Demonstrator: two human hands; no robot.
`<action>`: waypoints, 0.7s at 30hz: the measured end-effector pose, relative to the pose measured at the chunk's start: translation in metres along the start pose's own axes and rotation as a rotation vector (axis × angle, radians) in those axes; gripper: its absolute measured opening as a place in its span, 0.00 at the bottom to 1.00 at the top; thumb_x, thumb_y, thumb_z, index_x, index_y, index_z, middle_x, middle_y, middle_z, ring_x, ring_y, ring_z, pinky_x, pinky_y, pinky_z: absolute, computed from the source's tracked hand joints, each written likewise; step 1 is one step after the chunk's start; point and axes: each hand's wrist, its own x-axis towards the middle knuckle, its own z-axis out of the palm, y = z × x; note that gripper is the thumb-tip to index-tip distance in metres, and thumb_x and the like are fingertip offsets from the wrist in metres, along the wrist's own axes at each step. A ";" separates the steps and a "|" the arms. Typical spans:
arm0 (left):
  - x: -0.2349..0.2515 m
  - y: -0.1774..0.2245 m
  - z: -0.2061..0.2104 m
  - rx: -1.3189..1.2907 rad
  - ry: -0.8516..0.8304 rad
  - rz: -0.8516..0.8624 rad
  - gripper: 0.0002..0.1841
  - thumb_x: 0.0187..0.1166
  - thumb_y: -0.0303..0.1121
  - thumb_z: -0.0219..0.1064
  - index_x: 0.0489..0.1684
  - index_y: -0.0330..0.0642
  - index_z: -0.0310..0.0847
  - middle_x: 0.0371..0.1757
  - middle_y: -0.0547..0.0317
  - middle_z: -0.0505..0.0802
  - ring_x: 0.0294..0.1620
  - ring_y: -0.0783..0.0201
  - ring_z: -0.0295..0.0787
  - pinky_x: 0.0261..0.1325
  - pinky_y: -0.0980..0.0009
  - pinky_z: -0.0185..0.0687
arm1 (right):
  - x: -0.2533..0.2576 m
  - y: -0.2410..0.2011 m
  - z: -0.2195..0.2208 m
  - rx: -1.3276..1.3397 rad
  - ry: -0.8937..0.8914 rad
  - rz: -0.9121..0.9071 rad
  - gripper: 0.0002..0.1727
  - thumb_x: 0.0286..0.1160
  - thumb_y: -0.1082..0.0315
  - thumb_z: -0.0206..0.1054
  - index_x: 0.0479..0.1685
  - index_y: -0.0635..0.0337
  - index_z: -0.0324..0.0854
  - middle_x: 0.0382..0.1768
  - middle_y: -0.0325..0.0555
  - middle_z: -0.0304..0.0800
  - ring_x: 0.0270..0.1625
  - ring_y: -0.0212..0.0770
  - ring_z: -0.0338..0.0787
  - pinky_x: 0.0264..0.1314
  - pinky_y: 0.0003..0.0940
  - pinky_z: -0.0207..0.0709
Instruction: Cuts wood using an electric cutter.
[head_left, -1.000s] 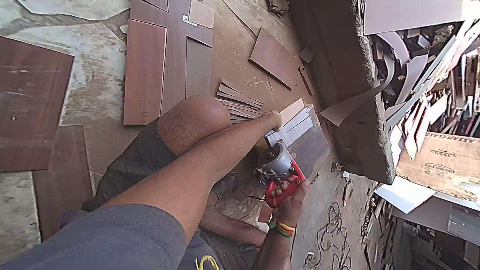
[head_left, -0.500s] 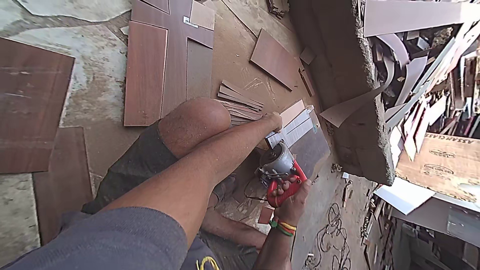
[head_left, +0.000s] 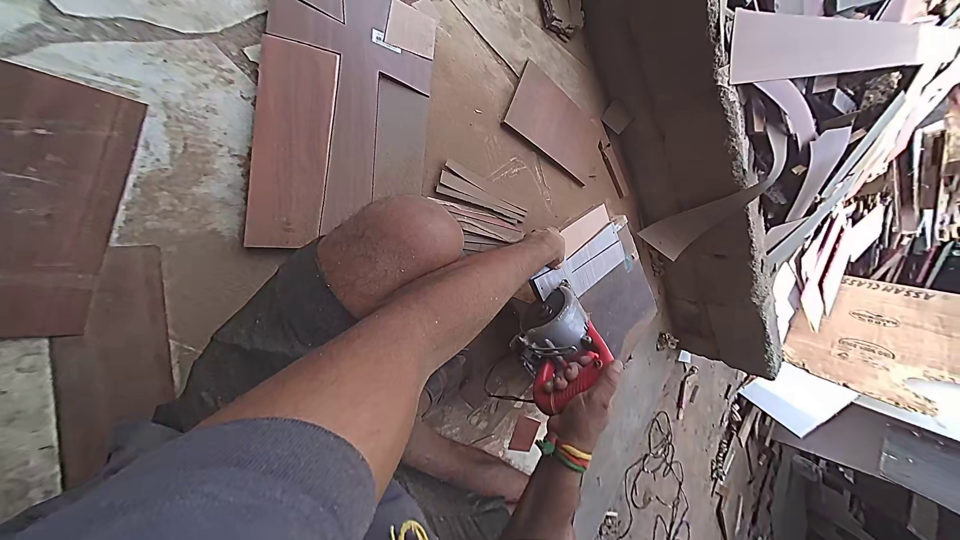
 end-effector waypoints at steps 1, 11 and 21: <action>0.000 0.000 0.000 -0.003 -0.001 -0.003 0.30 0.75 0.41 0.77 0.67 0.26 0.77 0.69 0.31 0.85 0.70 0.37 0.84 0.67 0.37 0.81 | 0.000 0.000 0.000 0.001 -0.001 0.005 0.39 0.93 0.36 0.27 0.36 0.56 0.74 0.10 0.35 0.76 0.08 0.34 0.79 0.09 0.32 0.79; 0.003 0.001 0.001 0.008 -0.005 -0.006 0.29 0.73 0.40 0.78 0.66 0.26 0.78 0.67 0.31 0.85 0.69 0.38 0.86 0.66 0.38 0.82 | 0.005 -0.001 -0.001 -0.013 0.000 0.012 0.39 0.92 0.35 0.27 0.36 0.56 0.74 0.10 0.36 0.75 0.08 0.35 0.78 0.09 0.35 0.79; -0.002 0.002 0.000 0.015 0.000 -0.018 0.29 0.76 0.41 0.76 0.67 0.26 0.78 0.70 0.31 0.84 0.71 0.37 0.84 0.69 0.38 0.80 | 0.006 -0.003 0.004 0.005 0.025 -0.007 0.38 0.93 0.37 0.29 0.34 0.57 0.74 0.09 0.36 0.75 0.08 0.34 0.78 0.09 0.32 0.78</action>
